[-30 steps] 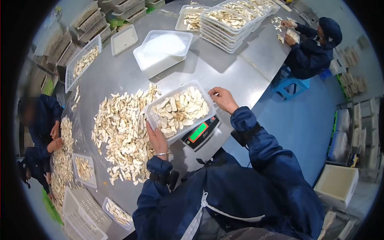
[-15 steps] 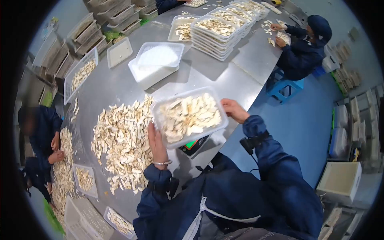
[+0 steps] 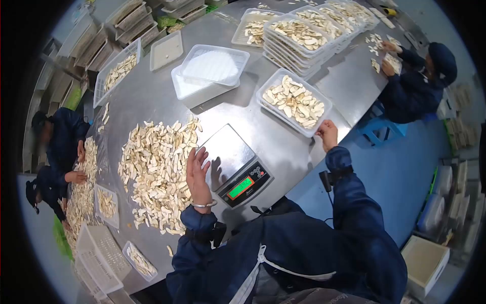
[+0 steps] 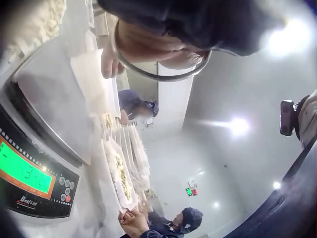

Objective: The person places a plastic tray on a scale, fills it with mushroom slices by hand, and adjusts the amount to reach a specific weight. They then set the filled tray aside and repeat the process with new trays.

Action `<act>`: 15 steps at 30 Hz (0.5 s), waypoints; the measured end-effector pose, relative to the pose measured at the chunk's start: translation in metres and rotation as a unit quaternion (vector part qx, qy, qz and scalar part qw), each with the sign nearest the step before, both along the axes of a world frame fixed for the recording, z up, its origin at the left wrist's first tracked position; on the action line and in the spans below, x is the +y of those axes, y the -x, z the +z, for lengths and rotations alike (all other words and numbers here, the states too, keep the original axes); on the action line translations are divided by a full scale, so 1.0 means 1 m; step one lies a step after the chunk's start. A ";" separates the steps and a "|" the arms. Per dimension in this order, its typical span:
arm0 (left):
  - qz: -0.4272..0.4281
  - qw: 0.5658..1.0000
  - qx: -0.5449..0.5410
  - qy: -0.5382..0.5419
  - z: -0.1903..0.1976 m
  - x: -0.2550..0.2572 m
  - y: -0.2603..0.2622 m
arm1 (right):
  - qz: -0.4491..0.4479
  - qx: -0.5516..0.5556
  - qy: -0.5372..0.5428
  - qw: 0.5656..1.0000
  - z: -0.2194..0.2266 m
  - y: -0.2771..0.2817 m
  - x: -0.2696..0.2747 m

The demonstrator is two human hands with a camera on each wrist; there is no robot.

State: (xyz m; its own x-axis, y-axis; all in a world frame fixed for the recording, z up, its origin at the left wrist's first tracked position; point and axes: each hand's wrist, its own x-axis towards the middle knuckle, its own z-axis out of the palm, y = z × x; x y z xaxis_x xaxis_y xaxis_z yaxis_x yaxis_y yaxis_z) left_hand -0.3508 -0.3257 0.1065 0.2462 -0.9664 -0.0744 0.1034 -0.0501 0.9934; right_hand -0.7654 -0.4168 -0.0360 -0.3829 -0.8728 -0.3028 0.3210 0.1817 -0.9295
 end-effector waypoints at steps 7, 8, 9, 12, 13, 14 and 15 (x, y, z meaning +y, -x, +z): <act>0.071 0.997 -0.021 -0.029 0.003 -0.002 0.012 | -0.011 -0.053 -0.069 0.996 -0.033 -0.051 -0.068; 0.080 0.996 -0.019 -0.033 0.005 -0.001 0.014 | 0.018 -0.057 -0.071 0.996 -0.030 -0.053 -0.076; 0.090 0.995 -0.016 -0.038 0.007 -0.001 0.015 | 0.030 -0.067 -0.073 0.995 -0.027 -0.055 -0.085; 0.103 0.993 -0.018 -0.050 0.007 0.000 0.019 | 0.088 -0.080 -0.086 0.989 -0.015 -0.057 -0.107; 0.106 0.993 -0.017 -0.051 0.006 0.000 0.021 | 0.114 -0.097 -0.085 0.985 -0.012 -0.053 -0.111; 0.110 0.993 -0.016 -0.051 0.003 0.001 0.022 | 0.140 -0.114 -0.083 0.980 -0.009 -0.047 -0.113; 0.113 0.992 -0.015 -0.053 0.001 0.002 0.022 | 0.166 -0.130 -0.083 0.974 0.002 -0.047 -0.112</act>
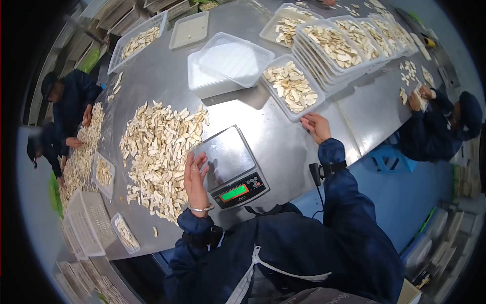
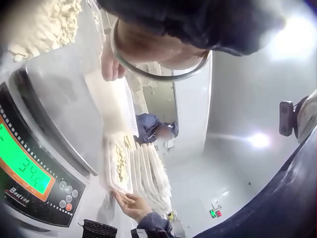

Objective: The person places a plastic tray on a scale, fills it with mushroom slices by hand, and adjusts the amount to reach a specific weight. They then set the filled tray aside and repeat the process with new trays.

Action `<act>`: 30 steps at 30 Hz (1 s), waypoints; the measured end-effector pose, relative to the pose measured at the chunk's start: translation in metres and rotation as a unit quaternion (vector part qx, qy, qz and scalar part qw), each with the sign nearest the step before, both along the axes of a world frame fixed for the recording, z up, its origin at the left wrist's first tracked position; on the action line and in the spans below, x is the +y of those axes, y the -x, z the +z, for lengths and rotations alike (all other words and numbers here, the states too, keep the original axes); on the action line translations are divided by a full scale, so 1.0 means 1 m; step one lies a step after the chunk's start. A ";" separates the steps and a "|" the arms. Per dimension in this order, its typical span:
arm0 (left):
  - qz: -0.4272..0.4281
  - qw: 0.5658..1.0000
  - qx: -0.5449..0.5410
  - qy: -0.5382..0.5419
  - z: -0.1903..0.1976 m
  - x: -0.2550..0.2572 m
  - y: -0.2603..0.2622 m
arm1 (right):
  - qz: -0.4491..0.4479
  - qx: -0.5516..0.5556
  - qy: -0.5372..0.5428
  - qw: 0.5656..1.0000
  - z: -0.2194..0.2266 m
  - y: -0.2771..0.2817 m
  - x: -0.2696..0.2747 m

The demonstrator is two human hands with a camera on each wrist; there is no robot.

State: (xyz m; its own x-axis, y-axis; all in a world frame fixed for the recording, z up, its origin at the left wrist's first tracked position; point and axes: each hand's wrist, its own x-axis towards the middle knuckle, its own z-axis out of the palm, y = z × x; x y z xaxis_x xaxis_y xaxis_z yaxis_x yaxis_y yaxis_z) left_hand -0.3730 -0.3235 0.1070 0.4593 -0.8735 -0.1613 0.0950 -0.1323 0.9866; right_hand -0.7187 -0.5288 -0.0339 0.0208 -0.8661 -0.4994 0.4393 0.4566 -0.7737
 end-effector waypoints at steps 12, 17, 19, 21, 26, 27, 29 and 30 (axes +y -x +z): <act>0.068 0.998 0.002 -0.004 0.003 0.014 0.003 | 0.174 0.324 0.189 0.911 0.106 -0.140 -0.084; 0.114 0.993 0.007 -0.010 0.005 0.038 -0.004 | 0.136 0.343 0.146 0.918 0.067 -0.173 -0.120; 0.129 0.992 0.008 -0.010 0.005 0.045 -0.010 | 0.104 0.373 0.194 0.901 0.054 -0.165 -0.129; 0.139 0.990 0.012 -0.009 0.005 0.052 -0.019 | 0.092 0.411 0.258 0.869 0.050 -0.152 -0.136; 0.148 0.957 -0.248 0.033 0.012 0.049 -0.027 | 0.262 0.374 0.385 0.802 0.114 -0.157 -0.098; 0.123 0.924 -0.360 0.035 0.016 0.046 -0.026 | 0.301 0.380 0.434 0.759 0.120 -0.170 -0.090; 0.041 0.887 -0.457 0.055 0.023 0.042 -0.020 | 0.396 0.387 0.471 0.687 0.130 -0.201 -0.068; -0.031 0.878 -0.477 0.039 0.022 0.040 -0.017 | 0.439 0.393 0.480 0.650 0.130 -0.217 -0.061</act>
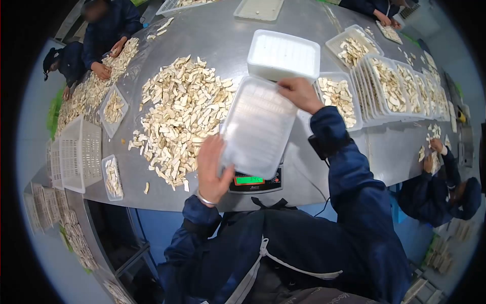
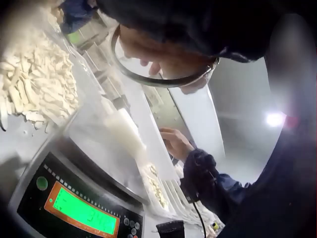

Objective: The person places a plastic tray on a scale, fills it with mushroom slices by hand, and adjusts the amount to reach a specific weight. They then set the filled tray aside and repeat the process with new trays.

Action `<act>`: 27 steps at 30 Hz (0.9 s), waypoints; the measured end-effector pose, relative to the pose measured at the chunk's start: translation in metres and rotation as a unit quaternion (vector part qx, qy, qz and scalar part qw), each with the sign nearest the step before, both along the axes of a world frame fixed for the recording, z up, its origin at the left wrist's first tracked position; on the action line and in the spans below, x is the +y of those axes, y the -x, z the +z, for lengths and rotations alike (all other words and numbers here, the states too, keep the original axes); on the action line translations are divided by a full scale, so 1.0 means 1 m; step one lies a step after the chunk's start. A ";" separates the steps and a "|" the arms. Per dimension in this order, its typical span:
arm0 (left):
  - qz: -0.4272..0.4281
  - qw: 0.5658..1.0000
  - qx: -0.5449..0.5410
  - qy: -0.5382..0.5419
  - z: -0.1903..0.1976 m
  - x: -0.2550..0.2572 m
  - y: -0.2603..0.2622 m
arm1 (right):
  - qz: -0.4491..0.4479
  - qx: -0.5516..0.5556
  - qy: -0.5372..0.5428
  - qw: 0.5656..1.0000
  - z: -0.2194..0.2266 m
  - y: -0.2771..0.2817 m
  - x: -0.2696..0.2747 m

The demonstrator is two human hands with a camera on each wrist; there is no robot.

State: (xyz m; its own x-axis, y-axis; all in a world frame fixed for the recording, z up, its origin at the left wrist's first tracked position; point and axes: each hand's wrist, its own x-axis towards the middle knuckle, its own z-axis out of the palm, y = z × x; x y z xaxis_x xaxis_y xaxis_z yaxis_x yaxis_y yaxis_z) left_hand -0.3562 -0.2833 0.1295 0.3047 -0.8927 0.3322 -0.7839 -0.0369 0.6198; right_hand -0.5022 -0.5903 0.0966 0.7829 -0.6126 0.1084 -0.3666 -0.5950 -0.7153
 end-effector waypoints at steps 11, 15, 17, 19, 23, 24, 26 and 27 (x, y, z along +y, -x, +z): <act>-0.145 0.977 -0.046 -0.149 -0.049 0.023 0.022 | -0.027 0.155 0.298 0.942 -0.033 -0.036 -0.074; -0.114 0.984 -0.048 -0.126 -0.057 0.026 0.028 | 0.013 0.166 0.317 0.934 -0.036 -0.041 -0.074; -0.104 0.986 -0.047 -0.123 -0.060 0.027 0.030 | 0.019 0.164 0.333 0.928 -0.033 -0.044 -0.073; -0.096 0.987 -0.043 -0.120 -0.062 0.028 0.031 | 0.039 0.162 0.351 0.922 -0.031 -0.048 -0.074; -0.087 0.989 -0.029 -0.112 -0.063 0.028 0.033 | 0.082 0.167 0.372 0.909 -0.028 -0.050 -0.075; -0.085 0.990 -0.026 -0.111 -0.063 0.028 0.033 | 0.083 0.165 0.373 0.909 -0.026 -0.051 -0.075; -0.085 0.990 -0.021 -0.113 -0.061 0.027 0.032 | 0.086 0.162 0.374 0.909 -0.019 -0.049 -0.074; -0.085 0.990 -0.019 -0.114 -0.061 0.027 0.032 | 0.084 0.142 0.380 0.910 -0.019 -0.048 -0.076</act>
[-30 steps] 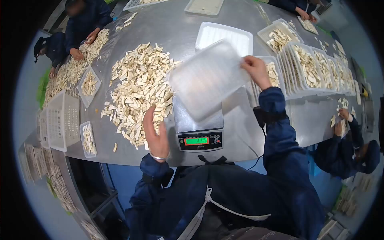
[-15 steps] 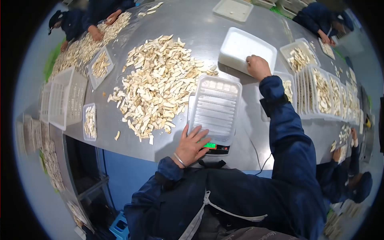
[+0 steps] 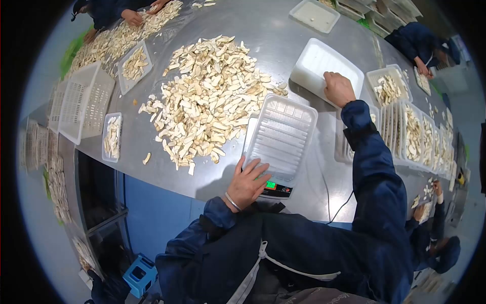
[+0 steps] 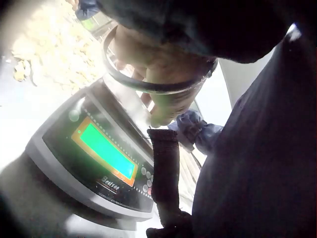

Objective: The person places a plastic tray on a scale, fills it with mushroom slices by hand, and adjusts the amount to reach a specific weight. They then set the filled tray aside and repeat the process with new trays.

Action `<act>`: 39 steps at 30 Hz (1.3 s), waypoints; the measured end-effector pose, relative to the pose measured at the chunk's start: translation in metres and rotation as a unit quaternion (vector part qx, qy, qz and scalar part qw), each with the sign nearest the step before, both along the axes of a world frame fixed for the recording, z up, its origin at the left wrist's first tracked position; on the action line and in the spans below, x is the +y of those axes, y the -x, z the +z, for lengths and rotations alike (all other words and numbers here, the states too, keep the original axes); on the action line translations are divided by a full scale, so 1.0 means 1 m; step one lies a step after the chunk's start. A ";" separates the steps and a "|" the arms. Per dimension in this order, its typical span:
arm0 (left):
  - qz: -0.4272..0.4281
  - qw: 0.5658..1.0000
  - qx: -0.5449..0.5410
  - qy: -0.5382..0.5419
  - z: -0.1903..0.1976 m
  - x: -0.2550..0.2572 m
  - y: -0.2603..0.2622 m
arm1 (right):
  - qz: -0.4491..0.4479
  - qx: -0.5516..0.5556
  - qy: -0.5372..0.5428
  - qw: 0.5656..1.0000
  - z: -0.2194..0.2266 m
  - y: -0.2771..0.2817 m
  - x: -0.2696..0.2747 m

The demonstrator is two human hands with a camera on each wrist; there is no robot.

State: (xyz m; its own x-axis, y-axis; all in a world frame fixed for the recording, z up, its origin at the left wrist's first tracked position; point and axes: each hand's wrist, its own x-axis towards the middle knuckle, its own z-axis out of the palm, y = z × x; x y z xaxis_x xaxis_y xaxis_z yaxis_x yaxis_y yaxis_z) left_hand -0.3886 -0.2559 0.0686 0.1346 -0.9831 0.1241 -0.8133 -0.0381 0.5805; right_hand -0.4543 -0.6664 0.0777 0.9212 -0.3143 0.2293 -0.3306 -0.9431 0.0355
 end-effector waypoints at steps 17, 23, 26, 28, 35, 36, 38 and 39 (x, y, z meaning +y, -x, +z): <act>0.012 0.999 -0.028 0.032 -0.005 0.000 0.002 | -0.065 -0.327 -0.063 0.941 0.091 0.018 0.031; 0.012 0.999 -0.035 0.026 0.001 -0.005 0.003 | 0.142 -0.249 -0.094 0.953 0.092 0.050 0.176; 0.002 0.999 -0.039 0.033 0.000 -0.006 0.001 | 0.141 -0.208 -0.160 0.955 0.054 0.054 0.222; 0.003 0.999 -0.039 0.030 -0.001 -0.005 0.002 | 0.117 -0.164 -0.182 0.962 0.031 0.055 0.237; -0.050 0.989 0.045 0.130 0.006 0.020 -0.022 | 0.029 -0.127 -0.216 0.968 0.028 0.068 0.262; -0.033 0.990 0.035 0.136 0.011 0.033 -0.038 | 0.016 -0.142 -0.203 0.969 0.028 0.076 0.262; 0.064 0.987 0.040 0.144 0.012 0.066 -0.084 | -0.093 -0.253 -0.213 0.939 0.027 0.092 0.260; 0.145 0.977 0.057 0.146 0.006 0.091 -0.114 | -0.159 -0.280 -0.185 0.929 0.021 0.105 0.255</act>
